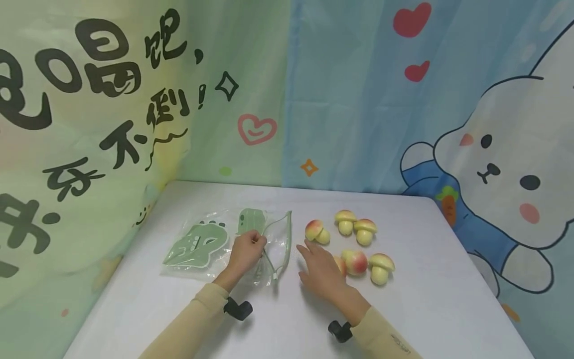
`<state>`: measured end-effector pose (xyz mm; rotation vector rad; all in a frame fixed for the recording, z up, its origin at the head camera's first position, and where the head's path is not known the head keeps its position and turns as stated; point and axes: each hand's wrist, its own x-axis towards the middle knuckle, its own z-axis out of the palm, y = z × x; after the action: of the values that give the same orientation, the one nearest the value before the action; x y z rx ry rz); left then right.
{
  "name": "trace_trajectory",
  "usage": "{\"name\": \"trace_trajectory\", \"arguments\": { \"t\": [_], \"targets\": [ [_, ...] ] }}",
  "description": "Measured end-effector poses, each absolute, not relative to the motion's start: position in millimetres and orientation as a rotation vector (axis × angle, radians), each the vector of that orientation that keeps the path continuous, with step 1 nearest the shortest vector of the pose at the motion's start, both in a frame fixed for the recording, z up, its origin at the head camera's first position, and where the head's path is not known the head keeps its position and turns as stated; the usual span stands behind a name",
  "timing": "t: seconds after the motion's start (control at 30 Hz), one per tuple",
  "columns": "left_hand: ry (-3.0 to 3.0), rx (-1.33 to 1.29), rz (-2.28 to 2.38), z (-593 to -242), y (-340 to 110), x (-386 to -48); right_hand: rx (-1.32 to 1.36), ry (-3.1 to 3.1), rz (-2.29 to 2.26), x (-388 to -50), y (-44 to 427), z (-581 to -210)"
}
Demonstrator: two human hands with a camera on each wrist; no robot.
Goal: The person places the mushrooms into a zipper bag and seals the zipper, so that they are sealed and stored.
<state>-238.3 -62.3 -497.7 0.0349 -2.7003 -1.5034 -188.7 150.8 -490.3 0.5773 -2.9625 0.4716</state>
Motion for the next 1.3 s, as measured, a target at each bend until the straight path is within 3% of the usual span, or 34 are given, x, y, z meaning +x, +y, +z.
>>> {"name": "trace_trajectory", "arguments": {
  "t": [0.27, 0.67, 1.3],
  "targets": [
    [-2.644, 0.024, -1.505, -495.6, -63.6, -238.8, 0.337, -2.953, 0.443, -190.0, 189.1, -481.1],
    [-2.635, 0.026, -1.545, -495.6, -62.9, -240.6, 0.468, -2.976, 0.307, -178.7, 215.1, -489.3],
    [-2.642, -0.036, -1.562, -493.8, -64.4, -239.0, 0.338, -2.846, 0.761, -190.8, 201.2, -495.7]
  ]
}}
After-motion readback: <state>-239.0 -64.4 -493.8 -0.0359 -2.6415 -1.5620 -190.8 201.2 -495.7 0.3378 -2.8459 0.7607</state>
